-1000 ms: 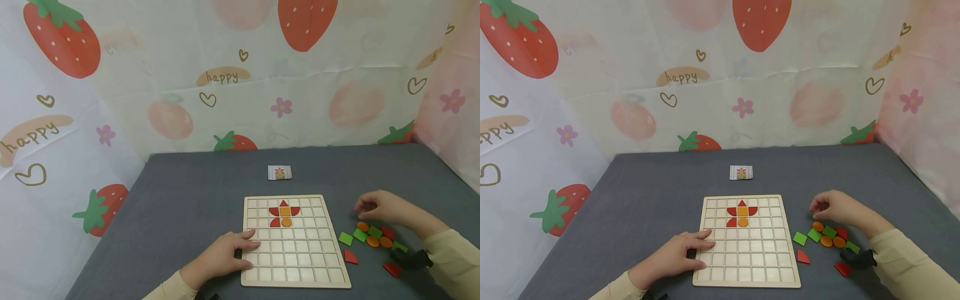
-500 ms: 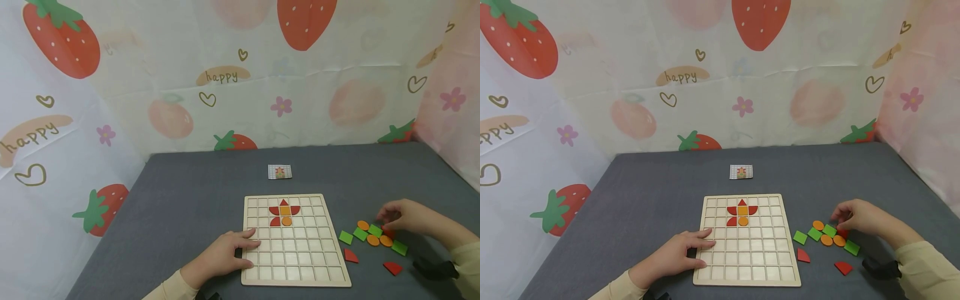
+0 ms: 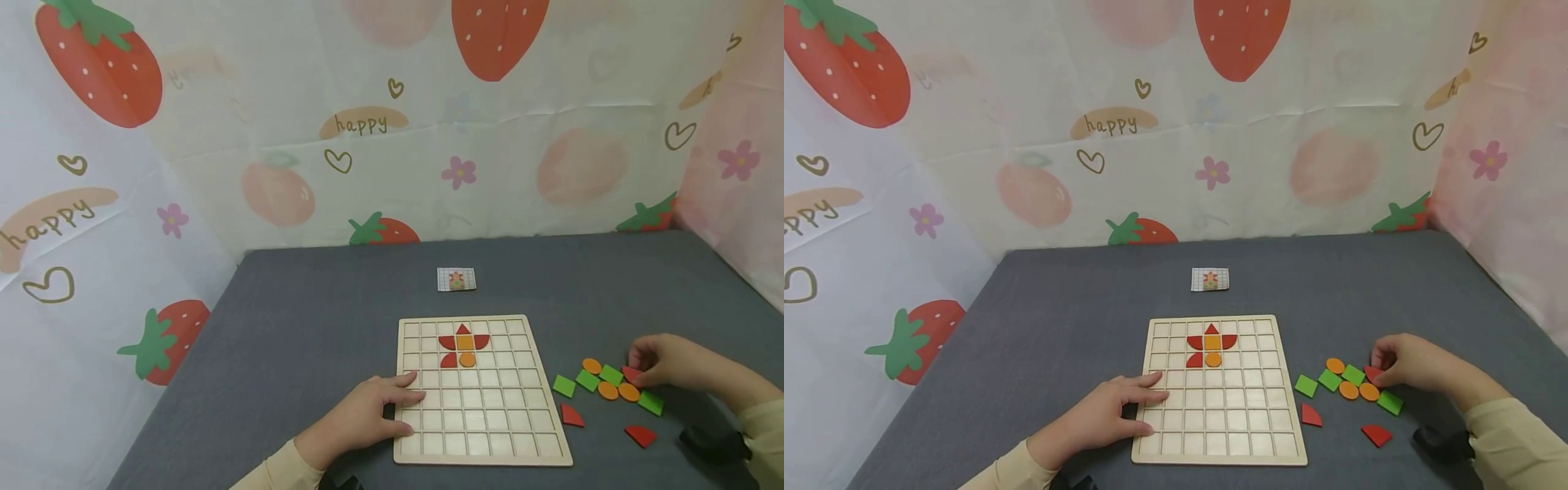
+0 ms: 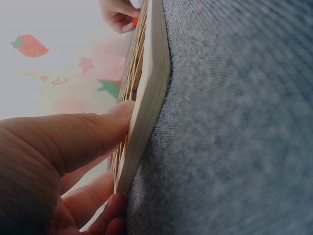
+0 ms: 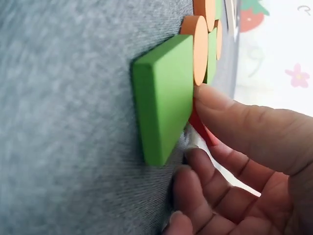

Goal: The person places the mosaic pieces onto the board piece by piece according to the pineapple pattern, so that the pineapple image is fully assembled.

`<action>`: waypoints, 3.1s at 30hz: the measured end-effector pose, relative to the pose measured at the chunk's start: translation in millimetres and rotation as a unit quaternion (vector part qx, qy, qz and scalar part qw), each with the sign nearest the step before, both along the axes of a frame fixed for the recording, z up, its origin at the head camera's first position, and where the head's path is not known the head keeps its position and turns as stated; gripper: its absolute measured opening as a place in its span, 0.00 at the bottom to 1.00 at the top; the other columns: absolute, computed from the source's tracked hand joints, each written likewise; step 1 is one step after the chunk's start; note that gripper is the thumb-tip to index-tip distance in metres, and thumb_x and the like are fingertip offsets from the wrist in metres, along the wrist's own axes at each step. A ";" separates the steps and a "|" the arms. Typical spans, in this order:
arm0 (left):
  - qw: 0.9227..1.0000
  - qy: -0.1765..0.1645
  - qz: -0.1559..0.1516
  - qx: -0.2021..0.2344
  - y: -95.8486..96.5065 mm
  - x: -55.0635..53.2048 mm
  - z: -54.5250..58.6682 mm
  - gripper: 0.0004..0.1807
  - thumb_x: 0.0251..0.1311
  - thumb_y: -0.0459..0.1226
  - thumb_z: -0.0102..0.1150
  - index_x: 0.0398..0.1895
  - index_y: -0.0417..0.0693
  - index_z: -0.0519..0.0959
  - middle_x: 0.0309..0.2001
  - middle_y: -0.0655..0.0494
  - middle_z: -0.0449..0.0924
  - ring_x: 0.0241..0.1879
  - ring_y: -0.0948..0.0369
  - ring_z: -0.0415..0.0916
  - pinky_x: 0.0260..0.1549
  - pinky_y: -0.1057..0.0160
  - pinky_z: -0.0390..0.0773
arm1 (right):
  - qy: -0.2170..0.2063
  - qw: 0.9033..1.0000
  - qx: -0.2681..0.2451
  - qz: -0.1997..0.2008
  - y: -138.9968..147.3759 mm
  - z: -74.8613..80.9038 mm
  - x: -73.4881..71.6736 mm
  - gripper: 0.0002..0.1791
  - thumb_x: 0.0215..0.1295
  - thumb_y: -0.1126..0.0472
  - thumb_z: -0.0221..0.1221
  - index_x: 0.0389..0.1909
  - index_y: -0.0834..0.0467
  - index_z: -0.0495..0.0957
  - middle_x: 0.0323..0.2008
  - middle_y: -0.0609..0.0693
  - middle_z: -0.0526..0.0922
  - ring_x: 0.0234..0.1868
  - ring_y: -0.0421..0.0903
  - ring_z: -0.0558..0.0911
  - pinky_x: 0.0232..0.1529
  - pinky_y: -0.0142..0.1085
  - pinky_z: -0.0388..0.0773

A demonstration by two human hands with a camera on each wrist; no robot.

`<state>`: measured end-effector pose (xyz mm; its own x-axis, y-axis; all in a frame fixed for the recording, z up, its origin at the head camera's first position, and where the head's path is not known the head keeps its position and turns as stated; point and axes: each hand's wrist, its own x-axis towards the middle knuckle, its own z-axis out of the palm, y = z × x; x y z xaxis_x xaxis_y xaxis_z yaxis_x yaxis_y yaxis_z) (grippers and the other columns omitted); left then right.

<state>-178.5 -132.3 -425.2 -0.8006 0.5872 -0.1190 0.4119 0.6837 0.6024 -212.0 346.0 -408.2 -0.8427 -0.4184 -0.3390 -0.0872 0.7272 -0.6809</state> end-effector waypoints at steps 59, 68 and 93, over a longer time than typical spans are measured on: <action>1.000 -0.004 0.010 -0.005 0.8 1.7 -1.5 0.28 0.47 0.45 0.67 0.56 0.65 0.75 0.65 0.66 0.61 0.60 0.58 0.63 0.52 0.59 0.65 | 0.110 0.993 -0.013 0.034 -172.8 22.0 -40.0 0.03 0.57 0.65 0.60 0.28 0.55 0.82 0.29 0.43 0.81 0.31 0.40 0.75 0.33 0.36 0.73; 1.000 -0.005 0.006 -0.005 0.5 1.6 -2.7 0.28 0.47 0.45 0.67 0.56 0.65 0.75 0.65 0.65 0.61 0.60 0.58 0.63 0.53 0.58 0.65 | 0.112 0.993 -0.008 0.041 -189.8 12.0 -43.4 0.05 0.55 0.67 0.61 0.24 0.54 0.79 0.26 0.43 0.80 0.29 0.40 0.74 0.33 0.36 0.72; 1.000 -0.007 0.000 -0.002 0.2 2.5 0.3 0.28 0.48 0.45 0.67 0.56 0.64 0.75 0.65 0.64 0.61 0.60 0.58 0.63 0.52 0.59 0.65 | 0.104 0.994 0.028 0.017 -199.2 3.0 -43.6 0.10 0.53 0.67 0.64 0.18 0.52 0.76 0.21 0.42 0.77 0.28 0.42 0.72 0.30 0.36 0.69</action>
